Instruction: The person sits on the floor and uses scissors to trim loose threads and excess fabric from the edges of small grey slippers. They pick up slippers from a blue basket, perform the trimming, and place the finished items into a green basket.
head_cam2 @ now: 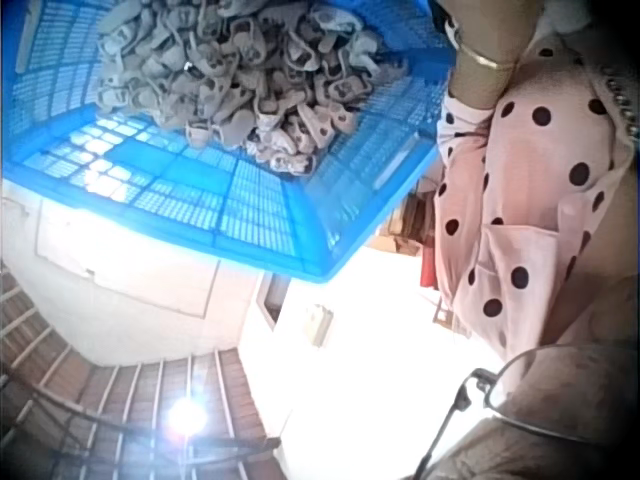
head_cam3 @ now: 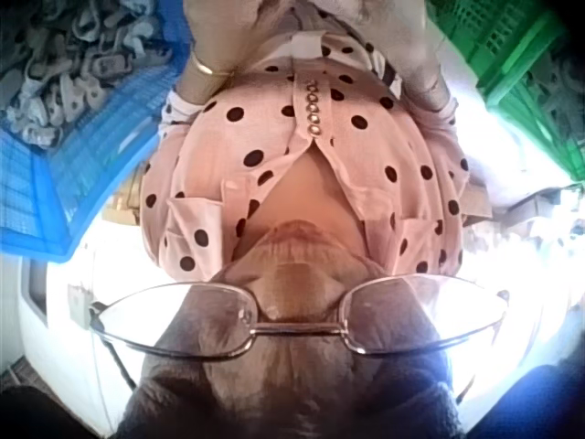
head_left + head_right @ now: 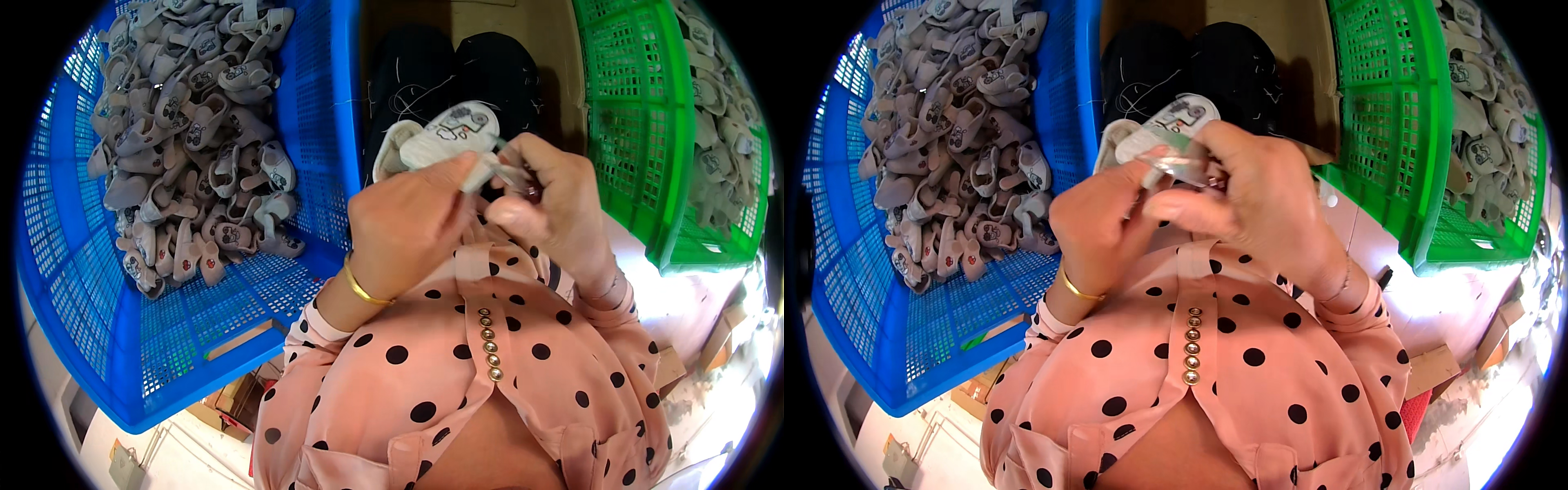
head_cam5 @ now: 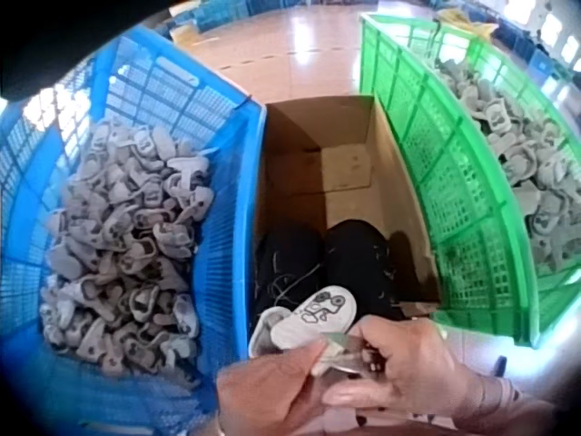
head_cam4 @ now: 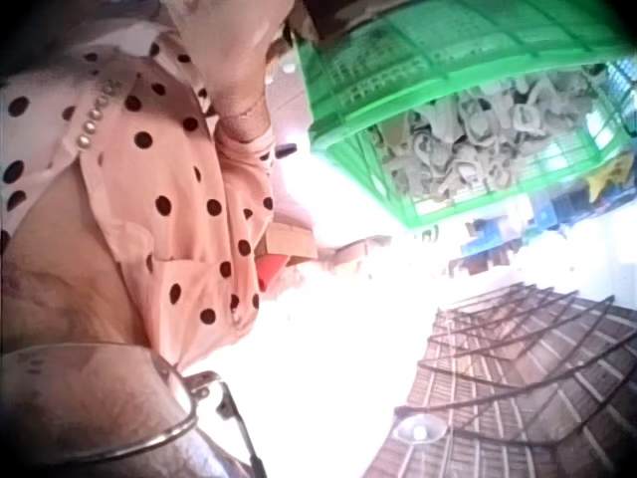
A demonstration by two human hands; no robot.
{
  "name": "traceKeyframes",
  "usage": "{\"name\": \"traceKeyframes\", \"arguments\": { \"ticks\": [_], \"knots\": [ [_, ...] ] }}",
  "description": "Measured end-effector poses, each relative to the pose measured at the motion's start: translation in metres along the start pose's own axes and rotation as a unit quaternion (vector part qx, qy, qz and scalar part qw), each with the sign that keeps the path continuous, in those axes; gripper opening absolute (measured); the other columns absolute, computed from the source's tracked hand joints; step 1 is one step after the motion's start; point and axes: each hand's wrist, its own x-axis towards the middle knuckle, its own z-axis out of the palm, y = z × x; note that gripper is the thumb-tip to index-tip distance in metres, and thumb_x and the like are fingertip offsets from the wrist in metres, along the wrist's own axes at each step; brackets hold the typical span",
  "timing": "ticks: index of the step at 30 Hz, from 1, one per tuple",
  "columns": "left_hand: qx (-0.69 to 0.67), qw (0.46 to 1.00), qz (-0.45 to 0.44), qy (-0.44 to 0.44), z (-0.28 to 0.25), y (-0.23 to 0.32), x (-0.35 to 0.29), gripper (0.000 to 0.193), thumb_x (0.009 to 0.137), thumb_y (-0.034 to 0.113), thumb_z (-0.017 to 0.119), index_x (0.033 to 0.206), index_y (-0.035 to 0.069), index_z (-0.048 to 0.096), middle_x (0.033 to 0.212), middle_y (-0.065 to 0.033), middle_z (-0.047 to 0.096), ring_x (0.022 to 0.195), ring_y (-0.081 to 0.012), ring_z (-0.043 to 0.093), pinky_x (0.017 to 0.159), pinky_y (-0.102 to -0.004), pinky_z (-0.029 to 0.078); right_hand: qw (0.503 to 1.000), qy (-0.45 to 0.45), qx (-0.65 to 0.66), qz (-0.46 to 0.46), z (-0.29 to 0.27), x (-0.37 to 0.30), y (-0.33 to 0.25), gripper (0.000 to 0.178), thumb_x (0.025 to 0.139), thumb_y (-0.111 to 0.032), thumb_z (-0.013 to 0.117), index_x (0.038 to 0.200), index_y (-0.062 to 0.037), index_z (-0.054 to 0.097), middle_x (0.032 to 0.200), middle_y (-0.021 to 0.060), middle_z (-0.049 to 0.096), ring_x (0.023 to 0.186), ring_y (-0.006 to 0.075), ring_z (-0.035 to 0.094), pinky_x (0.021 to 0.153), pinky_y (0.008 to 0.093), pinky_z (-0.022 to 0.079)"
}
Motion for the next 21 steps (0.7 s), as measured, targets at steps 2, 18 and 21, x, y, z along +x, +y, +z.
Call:
{"name": "traceKeyframes", "arguments": {
  "ticks": [2,18,21],
  "knots": [
    [0.031,0.996,0.06,0.062,0.008,-0.001,0.0,0.029,0.073,0.009,0.075,0.101,0.001,0.071,0.085,-0.0096,0.071,0.065,-0.0154,0.066,0.054,-0.0259,0.049,0.993,0.06,-0.1,-0.031,0.009,0.003,-0.006,0.038,0.076,-0.029,0.079,0.081,0.0011,0.056,0.063,0.0121,0.057,0.053,0.0217,0.055,0.051,0.0293,0.046],
    [-0.312,0.925,-0.191,-0.104,0.031,-0.019,-0.015,0.016,0.082,0.007,0.073,0.097,0.001,0.071,0.089,-0.0068,0.071,0.076,-0.012,0.067,0.076,-0.0234,0.052,0.948,-0.122,0.276,0.101,-0.007,0.008,0.059,0.019,0.096,-0.016,0.055,0.09,0.0003,0.063,0.059,-0.0029,0.05,0.054,0.0022,0.042,0.05,0.0185,0.032],
    [-0.354,0.893,-0.265,-0.087,0.044,-0.022,-0.021,0.012,0.087,0.006,0.069,0.097,0.0,0.072,0.088,-0.0077,0.073,0.075,-0.0084,0.067,0.066,-0.0185,0.052,0.943,-0.079,0.296,0.127,0.004,0.005,0.08,0.02,0.096,-0.017,0.056,0.09,0.0002,0.062,0.059,-0.0047,0.048,0.053,0.003,0.04,0.05,0.0187,0.033]
  ]
}}
